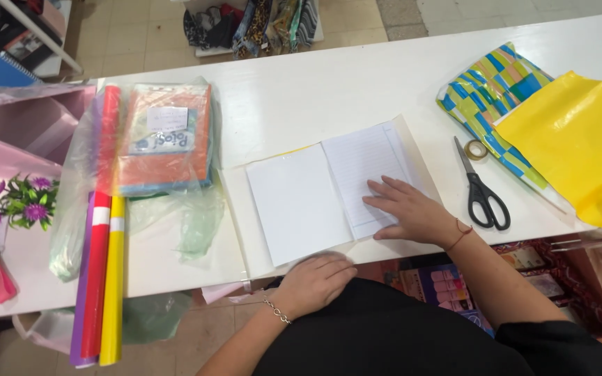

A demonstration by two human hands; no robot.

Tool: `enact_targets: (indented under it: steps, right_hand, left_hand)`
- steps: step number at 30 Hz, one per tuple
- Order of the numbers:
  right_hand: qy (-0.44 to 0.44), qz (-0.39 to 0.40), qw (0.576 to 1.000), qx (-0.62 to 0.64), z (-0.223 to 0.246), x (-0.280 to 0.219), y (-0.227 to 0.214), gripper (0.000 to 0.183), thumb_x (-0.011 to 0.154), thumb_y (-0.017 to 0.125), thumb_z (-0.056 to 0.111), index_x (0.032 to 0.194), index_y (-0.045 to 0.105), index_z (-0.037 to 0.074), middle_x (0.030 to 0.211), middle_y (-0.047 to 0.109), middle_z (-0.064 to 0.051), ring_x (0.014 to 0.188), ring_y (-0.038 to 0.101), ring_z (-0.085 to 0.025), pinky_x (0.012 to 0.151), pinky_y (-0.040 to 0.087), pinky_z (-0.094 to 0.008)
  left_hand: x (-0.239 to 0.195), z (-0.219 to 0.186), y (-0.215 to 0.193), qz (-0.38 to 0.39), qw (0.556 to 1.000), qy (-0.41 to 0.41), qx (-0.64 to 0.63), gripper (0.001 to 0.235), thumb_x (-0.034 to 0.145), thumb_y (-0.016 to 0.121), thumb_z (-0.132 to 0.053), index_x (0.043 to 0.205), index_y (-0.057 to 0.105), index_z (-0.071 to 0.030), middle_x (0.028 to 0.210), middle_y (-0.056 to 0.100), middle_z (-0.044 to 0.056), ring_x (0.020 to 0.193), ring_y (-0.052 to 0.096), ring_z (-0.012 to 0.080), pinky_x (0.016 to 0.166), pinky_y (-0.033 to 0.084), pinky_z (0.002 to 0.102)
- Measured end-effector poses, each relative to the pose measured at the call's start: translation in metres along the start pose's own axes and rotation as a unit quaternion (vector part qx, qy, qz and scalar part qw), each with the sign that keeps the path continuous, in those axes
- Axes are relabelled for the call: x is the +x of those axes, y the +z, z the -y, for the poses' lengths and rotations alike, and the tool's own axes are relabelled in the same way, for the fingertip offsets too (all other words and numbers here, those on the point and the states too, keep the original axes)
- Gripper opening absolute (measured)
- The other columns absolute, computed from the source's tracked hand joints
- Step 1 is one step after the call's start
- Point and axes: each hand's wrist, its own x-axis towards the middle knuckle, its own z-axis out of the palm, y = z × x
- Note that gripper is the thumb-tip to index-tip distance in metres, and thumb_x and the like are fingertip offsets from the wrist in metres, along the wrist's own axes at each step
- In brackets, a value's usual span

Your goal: Cover a notebook with a yellow plastic protective sheet using scissors.

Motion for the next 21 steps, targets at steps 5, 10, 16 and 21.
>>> enact_targets:
  steps: [5, 10, 16, 21]
  right_hand:
    - [-0.036, -0.055, 0.998, -0.016, 0.0, 0.003, -0.001, 0.076, 0.086, 0.064, 0.065, 0.143, 0.054, 0.015, 0.156, 0.045, -0.012, 0.145, 0.039, -0.035, 0.119, 0.03, -0.05]
    - [-0.048, -0.064, 0.997, 0.014, -0.003, -0.004, -0.002, 0.071, 0.089, 0.065, 0.06, 0.141, 0.057, 0.013, 0.154, 0.049, -0.012, 0.144, 0.042, -0.032, 0.121, 0.029, -0.047]
    - [-0.038, -0.068, 0.997, 0.0, -0.022, -0.013, 0.002, 0.069, 0.089, 0.063, 0.06, 0.139, 0.059, 0.012, 0.153, 0.049, -0.012, 0.145, 0.042, -0.031, 0.12, 0.032, -0.045]
    - [-0.029, -0.04, 0.999, 0.012, -0.029, -0.012, 0.0, 0.071, 0.09, 0.061, 0.061, 0.139, 0.058, 0.01, 0.154, 0.048, -0.015, 0.145, 0.039, -0.037, 0.121, 0.031, -0.048]
  left_hand:
    - [-0.013, 0.0, 0.018, -0.008, 0.995, -0.021, 0.099, 0.026, 0.101, 0.06, -0.015, 0.125, 0.065, -0.004, 0.131, 0.065, 0.014, 0.12, 0.062, 0.0287, 0.103, 0.05, 0.042]
    - [-0.015, 0.001, 0.017, -0.032, 0.985, -0.079, 0.153, 0.033, 0.098, 0.067, -0.02, 0.126, 0.064, -0.003, 0.128, 0.066, 0.016, 0.114, 0.063, 0.0281, 0.101, 0.052, 0.04]
    - [-0.005, -0.016, 0.016, -0.049, 0.956, -0.132, 0.257, 0.046, 0.099, 0.062, -0.045, 0.131, 0.063, -0.012, 0.132, 0.066, 0.005, 0.108, 0.063, 0.0233, 0.097, 0.05, 0.039]
    - [-0.005, -0.021, 0.031, -0.035, 0.93, -0.177, 0.319, 0.062, 0.099, 0.052, -0.057, 0.141, 0.057, -0.012, 0.132, 0.064, 0.004, 0.114, 0.059, 0.0227, 0.1, 0.046, 0.041]
